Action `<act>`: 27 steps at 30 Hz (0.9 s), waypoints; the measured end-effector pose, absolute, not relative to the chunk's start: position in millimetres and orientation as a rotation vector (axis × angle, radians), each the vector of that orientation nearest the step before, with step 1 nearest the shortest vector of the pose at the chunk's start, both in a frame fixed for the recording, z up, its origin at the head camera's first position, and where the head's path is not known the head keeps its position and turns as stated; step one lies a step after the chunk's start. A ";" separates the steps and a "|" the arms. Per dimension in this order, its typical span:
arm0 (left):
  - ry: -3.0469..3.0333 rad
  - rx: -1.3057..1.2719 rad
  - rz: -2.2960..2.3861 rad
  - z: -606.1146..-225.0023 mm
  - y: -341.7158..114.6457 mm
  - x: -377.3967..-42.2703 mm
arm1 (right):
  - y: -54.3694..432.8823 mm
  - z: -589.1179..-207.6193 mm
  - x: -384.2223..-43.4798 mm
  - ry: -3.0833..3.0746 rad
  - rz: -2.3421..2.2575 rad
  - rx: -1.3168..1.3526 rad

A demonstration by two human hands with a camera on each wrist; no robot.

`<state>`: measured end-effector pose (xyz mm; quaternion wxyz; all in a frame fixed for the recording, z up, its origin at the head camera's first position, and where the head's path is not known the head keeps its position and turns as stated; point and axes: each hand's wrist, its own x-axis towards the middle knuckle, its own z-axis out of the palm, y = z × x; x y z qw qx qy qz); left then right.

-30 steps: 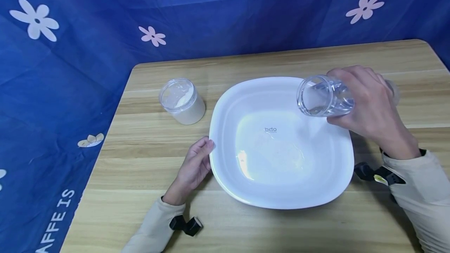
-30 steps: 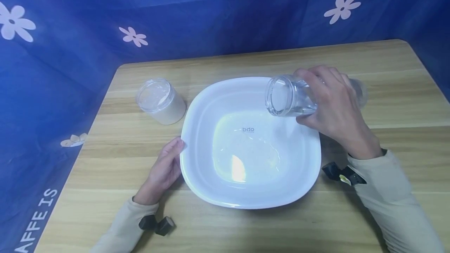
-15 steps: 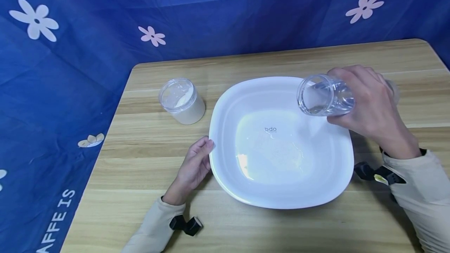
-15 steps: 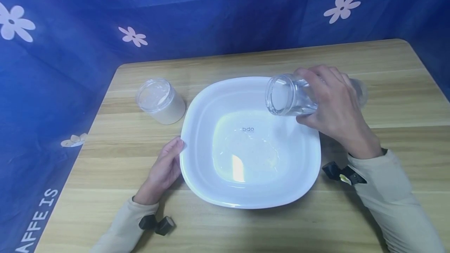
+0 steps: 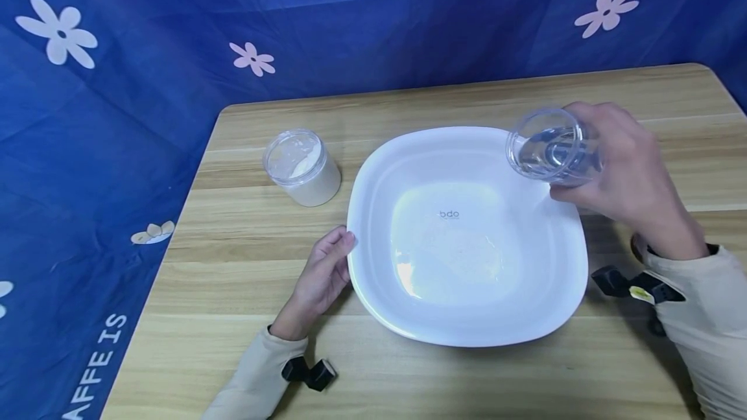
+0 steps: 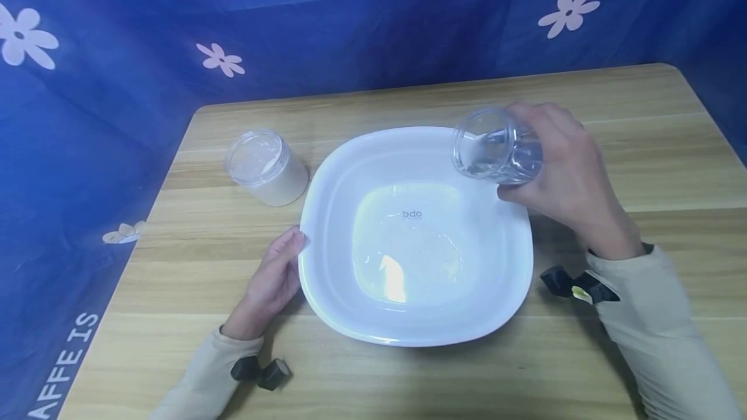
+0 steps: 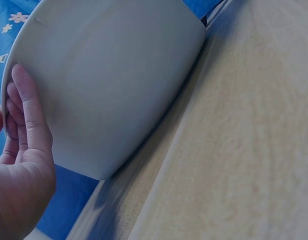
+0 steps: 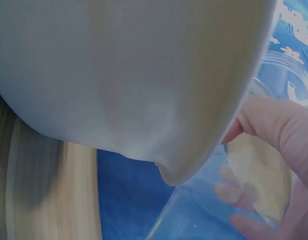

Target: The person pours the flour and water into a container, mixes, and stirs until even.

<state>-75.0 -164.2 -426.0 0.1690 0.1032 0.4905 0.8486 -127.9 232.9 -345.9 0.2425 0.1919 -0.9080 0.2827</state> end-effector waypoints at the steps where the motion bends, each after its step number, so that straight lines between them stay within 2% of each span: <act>1: 1.392 0.297 2.413 -425.9 -163.6 -75.7 | 233.8 -344.8 -127.6 -2.489 0.785 0.504; 14: 1.558 0.385 2.255 -415.8 -171.9 -78.1 | 249.1 -348.1 -124.7 -2.463 1.131 0.239; 27: 1.647 0.434 2.169 -406.6 -171.0 -84.8 | 284.5 -353.4 -131.9 -2.084 1.600 -0.158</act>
